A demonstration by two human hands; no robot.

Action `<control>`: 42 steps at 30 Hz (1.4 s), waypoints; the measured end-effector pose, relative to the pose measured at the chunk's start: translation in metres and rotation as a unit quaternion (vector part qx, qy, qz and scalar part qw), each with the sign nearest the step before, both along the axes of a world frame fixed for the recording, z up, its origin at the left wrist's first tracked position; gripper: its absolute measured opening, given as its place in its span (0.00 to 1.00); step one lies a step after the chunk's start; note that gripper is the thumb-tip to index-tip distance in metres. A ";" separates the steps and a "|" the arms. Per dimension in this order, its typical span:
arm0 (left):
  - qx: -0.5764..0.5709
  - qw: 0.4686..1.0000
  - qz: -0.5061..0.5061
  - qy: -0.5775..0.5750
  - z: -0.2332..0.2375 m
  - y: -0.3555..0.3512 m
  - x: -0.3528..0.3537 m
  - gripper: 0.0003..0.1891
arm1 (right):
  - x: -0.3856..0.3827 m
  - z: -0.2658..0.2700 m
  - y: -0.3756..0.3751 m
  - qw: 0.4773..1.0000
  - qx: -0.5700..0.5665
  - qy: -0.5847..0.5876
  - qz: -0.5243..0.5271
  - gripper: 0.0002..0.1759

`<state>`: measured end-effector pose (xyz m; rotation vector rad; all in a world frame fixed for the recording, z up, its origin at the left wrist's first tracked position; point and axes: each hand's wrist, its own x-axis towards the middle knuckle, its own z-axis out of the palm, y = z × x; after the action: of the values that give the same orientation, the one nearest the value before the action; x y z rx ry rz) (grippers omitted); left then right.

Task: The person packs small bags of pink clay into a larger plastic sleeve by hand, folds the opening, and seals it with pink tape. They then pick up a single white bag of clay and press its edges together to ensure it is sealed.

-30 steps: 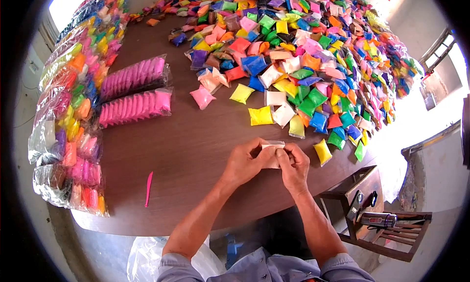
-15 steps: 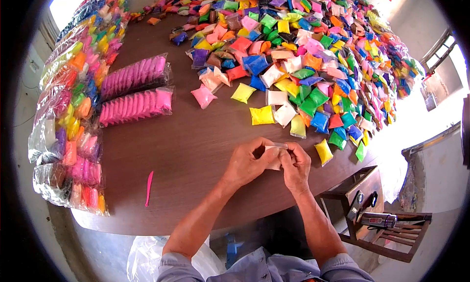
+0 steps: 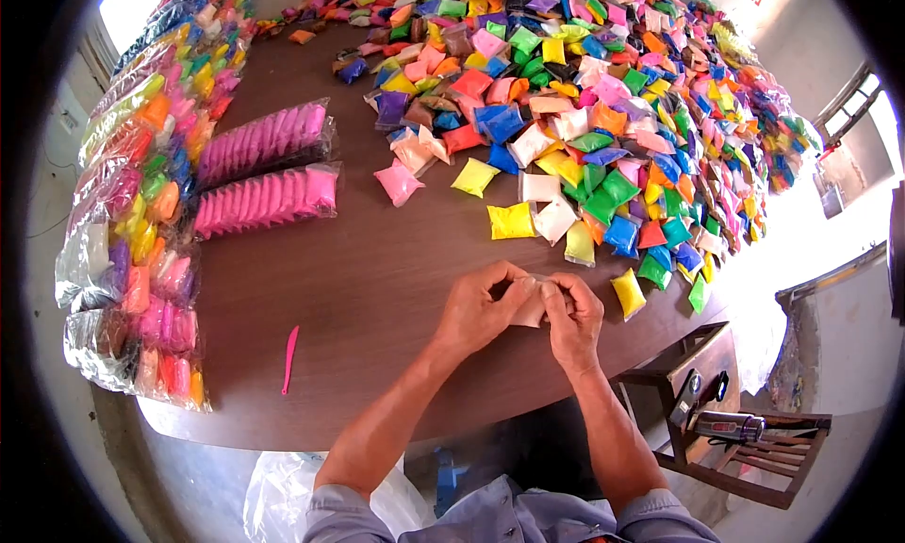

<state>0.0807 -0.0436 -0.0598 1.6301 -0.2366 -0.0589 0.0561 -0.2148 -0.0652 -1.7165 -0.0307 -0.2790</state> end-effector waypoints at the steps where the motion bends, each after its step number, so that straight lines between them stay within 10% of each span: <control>1: -0.017 1.000 0.001 0.007 0.002 -0.001 -0.001 0.08 | 0.001 -0.002 0.000 1.000 -0.007 0.001 -0.010 0.06; 42: -0.021 1.000 0.017 0.001 0.005 -0.003 -0.002 0.10 | -0.001 -0.005 -0.003 1.000 0.006 -0.003 -0.012 0.06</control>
<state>0.0790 -0.0467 -0.0546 1.5910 -0.2068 -0.0282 0.0555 -0.2177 -0.0707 -1.7055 -0.0121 -0.3022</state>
